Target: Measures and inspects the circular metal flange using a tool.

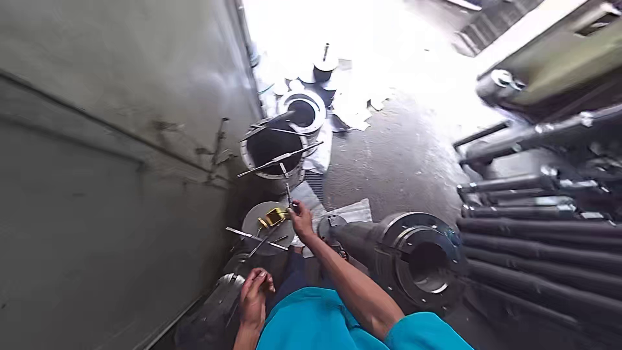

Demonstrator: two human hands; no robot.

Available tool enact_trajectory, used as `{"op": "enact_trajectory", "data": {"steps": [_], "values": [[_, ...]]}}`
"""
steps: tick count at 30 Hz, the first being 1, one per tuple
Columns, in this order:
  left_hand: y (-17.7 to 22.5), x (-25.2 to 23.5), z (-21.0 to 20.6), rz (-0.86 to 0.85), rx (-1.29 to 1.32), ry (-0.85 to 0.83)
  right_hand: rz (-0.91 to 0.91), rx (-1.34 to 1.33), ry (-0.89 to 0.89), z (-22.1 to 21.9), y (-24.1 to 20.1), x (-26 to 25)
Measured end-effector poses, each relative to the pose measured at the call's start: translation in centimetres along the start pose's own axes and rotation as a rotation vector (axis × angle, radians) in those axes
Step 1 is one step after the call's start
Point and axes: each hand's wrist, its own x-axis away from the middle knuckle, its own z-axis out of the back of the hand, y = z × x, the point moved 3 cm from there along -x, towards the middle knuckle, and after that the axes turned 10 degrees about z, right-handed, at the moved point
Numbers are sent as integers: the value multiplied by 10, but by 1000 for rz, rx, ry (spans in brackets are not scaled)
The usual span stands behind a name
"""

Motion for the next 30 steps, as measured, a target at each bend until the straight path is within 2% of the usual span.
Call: {"op": "enact_trajectory", "data": {"steps": [3,6,9,12,15,18,22,30], "values": [[-8,-6,-7,23,-50,-56,-34,-336,110,16,-45,24],[-10,-24,-23,48,-147,-89,121,-472,149,55,-101,64],[-1,-47,-53,-2,-317,-160,308,-427,230,113,-142,104],[15,-74,-85,-110,-620,-255,413,-321,383,179,-162,149],[32,-87,-124,-192,-845,-341,453,-119,487,238,-163,193],[41,-89,-157,-236,-915,-394,385,34,574,269,-154,228],[32,-86,-185,-231,-956,-491,246,174,653,278,-146,245],[14,-70,-181,-262,-1074,-541,139,529,539,275,-132,226]]}}
